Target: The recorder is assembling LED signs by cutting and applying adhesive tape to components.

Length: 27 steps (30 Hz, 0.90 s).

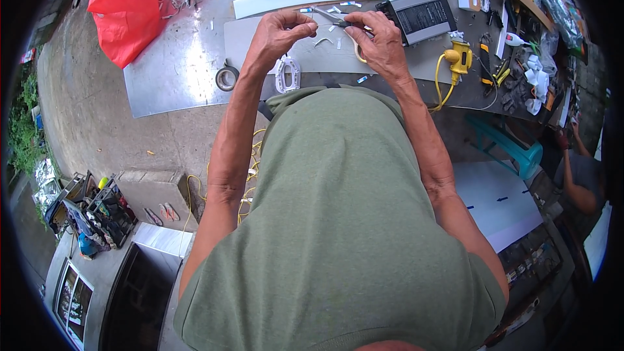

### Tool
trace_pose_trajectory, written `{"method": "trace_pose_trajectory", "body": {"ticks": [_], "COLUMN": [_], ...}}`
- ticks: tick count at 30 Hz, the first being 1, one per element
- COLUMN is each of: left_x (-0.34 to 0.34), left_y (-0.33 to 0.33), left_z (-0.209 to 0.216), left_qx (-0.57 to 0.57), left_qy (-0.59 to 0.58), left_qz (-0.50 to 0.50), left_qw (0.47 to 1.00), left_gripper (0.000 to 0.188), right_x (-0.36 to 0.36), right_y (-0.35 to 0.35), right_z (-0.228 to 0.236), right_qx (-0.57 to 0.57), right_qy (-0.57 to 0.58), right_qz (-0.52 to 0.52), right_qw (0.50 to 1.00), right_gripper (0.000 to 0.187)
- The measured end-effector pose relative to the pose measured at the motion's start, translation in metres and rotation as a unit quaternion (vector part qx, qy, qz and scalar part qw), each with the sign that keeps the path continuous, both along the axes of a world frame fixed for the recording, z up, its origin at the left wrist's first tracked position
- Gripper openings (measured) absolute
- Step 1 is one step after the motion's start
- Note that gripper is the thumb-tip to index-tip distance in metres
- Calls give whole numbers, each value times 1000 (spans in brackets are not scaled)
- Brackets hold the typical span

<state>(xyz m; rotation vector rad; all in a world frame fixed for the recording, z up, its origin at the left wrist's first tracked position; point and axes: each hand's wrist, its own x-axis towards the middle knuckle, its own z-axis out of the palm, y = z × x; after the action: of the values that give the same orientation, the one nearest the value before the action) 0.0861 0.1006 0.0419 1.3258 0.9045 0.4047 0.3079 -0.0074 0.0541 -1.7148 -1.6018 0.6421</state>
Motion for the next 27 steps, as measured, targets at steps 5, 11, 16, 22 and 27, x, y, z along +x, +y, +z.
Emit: {"method": "trace_pose_trajectory", "body": {"ticks": [5,11,16,22,27], "left_x": [3,10,9,5,4], "left_y": [-2,-6,-8,-8,-9], "left_z": [4,12,10,8,6], "left_qx": [9,33,49,60,48], "left_qy": [17,51,65,62,59], "left_qz": [-18,-49,-18,-42,-45], "left_qw": [1000,997,997,995,996], "left_gripper": [33,33,28,26,27], "right_x": [-1,-3,-7,-8,-6], "right_y": [1,0,1,1,1], "right_z": [0,-3,2,5,0], "right_qx": [20,31,3,24,39], "right_qy": [-21,19,59,20,-16], "right_qz": [12,40,42,87,107], "right_qw": [999,999,997,996,993], "right_gripper": [19,23,46,46,38]}}
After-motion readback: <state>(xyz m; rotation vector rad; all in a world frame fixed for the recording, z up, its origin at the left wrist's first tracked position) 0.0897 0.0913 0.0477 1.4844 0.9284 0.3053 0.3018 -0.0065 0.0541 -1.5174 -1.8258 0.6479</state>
